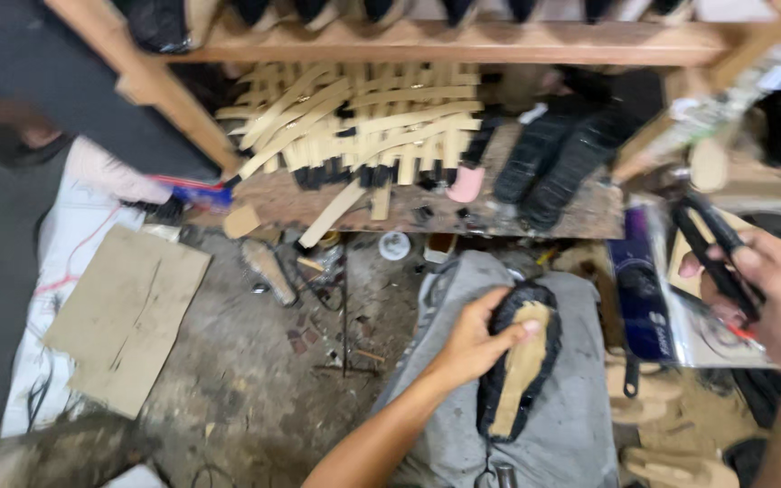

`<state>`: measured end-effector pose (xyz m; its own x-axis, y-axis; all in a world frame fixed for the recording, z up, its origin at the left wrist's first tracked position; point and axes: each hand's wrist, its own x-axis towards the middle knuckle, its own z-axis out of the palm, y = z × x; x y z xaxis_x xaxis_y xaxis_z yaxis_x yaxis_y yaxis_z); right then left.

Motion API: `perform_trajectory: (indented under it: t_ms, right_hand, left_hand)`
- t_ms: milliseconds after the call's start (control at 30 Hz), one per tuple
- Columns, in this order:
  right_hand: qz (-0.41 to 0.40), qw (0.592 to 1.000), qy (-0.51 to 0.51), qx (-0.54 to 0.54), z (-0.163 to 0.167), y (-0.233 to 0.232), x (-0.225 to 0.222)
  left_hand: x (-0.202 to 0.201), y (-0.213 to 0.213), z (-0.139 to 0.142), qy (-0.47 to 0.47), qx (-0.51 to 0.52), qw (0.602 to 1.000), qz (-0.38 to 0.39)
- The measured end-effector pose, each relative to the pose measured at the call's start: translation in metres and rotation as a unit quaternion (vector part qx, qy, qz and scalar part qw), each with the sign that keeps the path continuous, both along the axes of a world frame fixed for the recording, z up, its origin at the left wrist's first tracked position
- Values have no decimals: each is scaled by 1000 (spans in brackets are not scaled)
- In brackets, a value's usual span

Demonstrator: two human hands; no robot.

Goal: The person sits on the workshop floor and assembles a shoe: they press a cardboard-like insole into the shoe upper, fit and press a black rubber sole onto the bottom, hammer the sole edge to seat it, and trim the sole edge with a hand tool. They then work on a second shoe with a gold buckle, adjusting its insole and hammering before fitting another sole.

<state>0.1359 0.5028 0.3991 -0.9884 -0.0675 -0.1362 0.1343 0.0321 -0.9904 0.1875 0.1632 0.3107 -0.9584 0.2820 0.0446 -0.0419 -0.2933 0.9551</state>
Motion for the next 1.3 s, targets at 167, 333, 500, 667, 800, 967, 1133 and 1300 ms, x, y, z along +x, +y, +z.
perform_trajectory:
  t_ms: [167,333,500,667,800,967,1133,1300]
  right_hand:
    - [-96,982,114,-117,44,-65,127]
    - [-118,991,59,-5,63,-95,162]
    - [114,947,95,284,75,-99,172]
    - [187,902,176,347,85,-111,184]
    - [197,888,178,376,93,-116,186]
    - [213,886,114,396,113,-109,189]
    - [181,823,14,539,96,-134,173]
    - [148,850,153,482,76,-144,172]
  left_hand:
    - [17,0,61,89,51,993,64]
    - [15,12,118,196,-3,976,100]
    - [29,15,151,229,-103,966,64]
    - [45,1,162,279,-112,954,-17]
    - [53,1,162,278,-154,948,-33]
    - [59,-2,158,278,-147,948,-43]
    - [57,-8,162,255,-144,955,-48]
    - [49,-18,171,229,-194,950,-88]
